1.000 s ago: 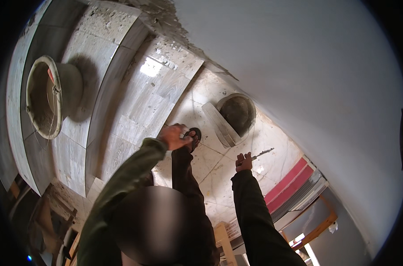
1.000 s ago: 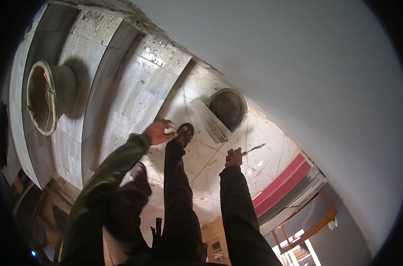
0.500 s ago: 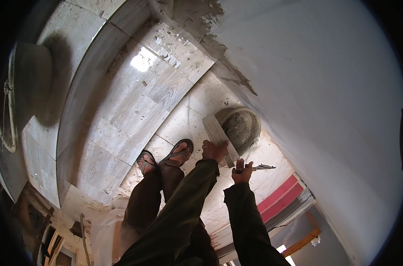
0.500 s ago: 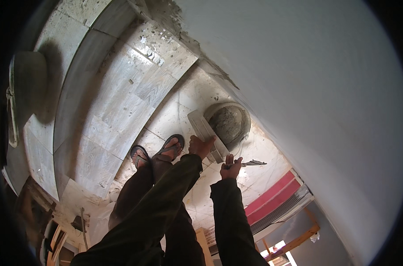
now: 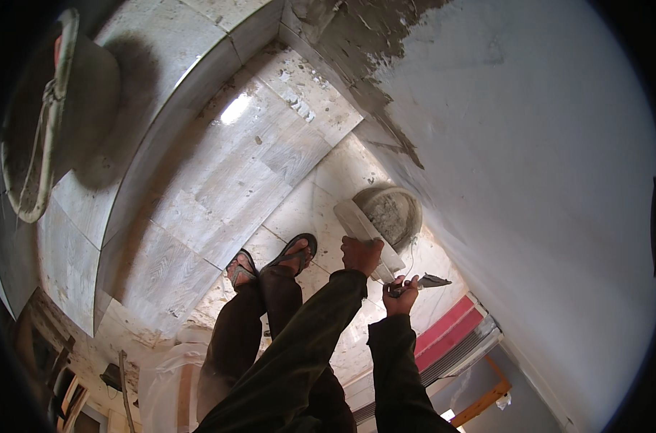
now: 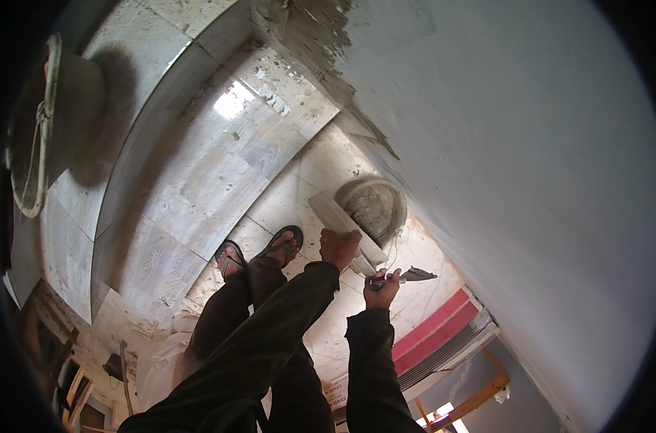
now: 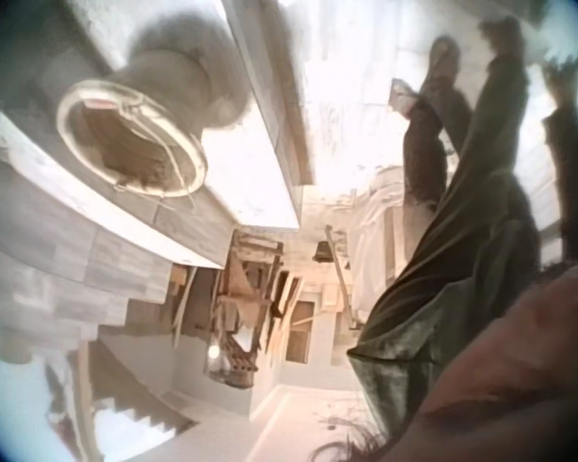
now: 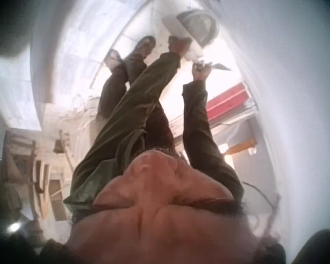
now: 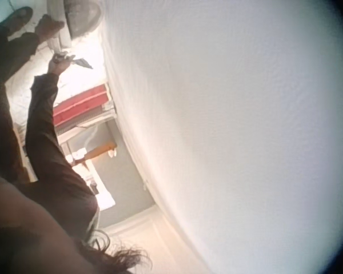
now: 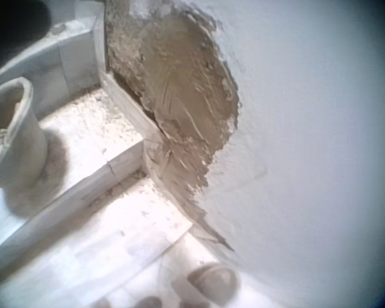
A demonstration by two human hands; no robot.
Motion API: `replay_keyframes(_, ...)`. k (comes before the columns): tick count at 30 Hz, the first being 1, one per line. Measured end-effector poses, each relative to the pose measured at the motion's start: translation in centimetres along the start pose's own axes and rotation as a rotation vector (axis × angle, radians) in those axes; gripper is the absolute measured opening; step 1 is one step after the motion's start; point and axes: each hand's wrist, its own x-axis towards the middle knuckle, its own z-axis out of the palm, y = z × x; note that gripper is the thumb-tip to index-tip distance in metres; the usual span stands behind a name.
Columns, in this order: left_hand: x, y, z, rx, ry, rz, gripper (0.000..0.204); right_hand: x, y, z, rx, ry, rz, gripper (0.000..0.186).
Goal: The person applies mortar to the side of a staircase using a trowel and a hawk. The person scoops mortar from a bucket onto the hawk, then uses the trowel to spread it onto the wall along the edge of the stairs, smoothing it out in sections.
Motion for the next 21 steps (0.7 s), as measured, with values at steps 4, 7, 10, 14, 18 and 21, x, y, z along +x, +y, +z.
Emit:
replay_keyframes(4,-1.5,1.4,-1.8,-0.062,-0.007,0.046,0.074,-1.6,-1.0,1.8,-0.047,-0.087,-0.023,0.029)
replay_keyframes(7,-2.9,2.8,-2.8,-0.001,0.040,0.036,0.074,-2.2,-1.0,2.0,0.015,-0.134,-0.026,0.032)
replay_keyframes(10,-3.6,3.0,-3.9,0.029,0.021,0.151,0.074,-3.0,0.0,1.8,0.145,-0.143,0.018,0.033)
replay_keyframes(14,-3.8,2.7,-5.6,-0.163,0.083,0.412,0.079,-4.5,1.0,3.4,0.214,-0.154,-0.019,0.034)
replay_keyframes(18,-6.1,2.1,-10.0,-0.672,0.074,0.568,0.069,-7.2,0.0,6.6,0.179,-0.066,-0.024,0.033)
replay_keyframes(21,-9.8,1.1,-16.0,-0.727,-0.034,0.454,0.054,-9.9,-0.3,7.6,0.201,-0.004,-0.031,0.031)
